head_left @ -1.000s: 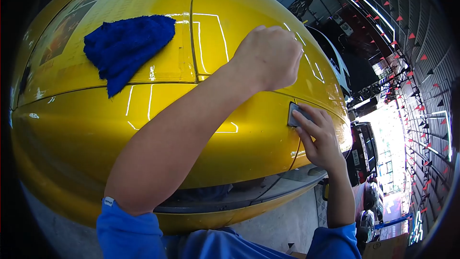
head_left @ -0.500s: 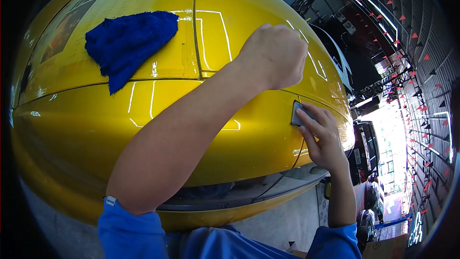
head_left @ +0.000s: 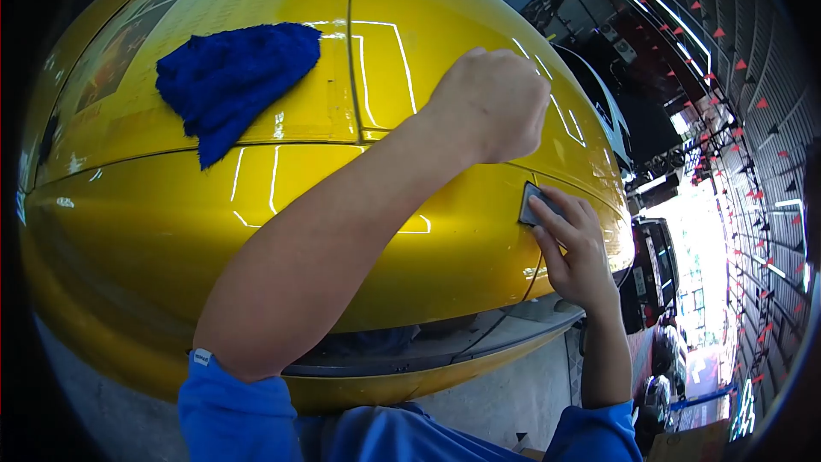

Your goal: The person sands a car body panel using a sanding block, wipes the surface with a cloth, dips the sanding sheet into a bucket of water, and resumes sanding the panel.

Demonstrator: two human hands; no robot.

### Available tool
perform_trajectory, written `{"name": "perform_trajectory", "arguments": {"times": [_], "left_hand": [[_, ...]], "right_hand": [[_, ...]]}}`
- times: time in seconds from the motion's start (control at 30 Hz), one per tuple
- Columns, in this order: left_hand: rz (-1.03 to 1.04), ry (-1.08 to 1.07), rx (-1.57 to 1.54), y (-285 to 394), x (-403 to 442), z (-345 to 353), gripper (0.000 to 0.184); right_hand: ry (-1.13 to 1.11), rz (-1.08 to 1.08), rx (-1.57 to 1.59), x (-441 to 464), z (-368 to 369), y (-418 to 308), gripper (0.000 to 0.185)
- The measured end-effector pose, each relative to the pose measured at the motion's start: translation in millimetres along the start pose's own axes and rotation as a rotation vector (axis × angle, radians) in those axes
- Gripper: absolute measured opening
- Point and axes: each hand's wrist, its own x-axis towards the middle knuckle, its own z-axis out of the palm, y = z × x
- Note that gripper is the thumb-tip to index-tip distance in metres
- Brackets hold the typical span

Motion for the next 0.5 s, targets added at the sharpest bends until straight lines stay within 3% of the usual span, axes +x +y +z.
{"name": "perform_trajectory", "arguments": {"times": [0.27, 0.5], "left_hand": [[-0.007, -0.096, 0.036, 2, 3, -2, 0.025], [0.012, -0.055, 0.061, -2, 1, -4, 0.025]], "right_hand": [[0.01, 0.0, 0.007, -3, 1, 4, 0.036], [-0.013, -0.014, 0.01, 2, 0, 12, 0.036]]}}
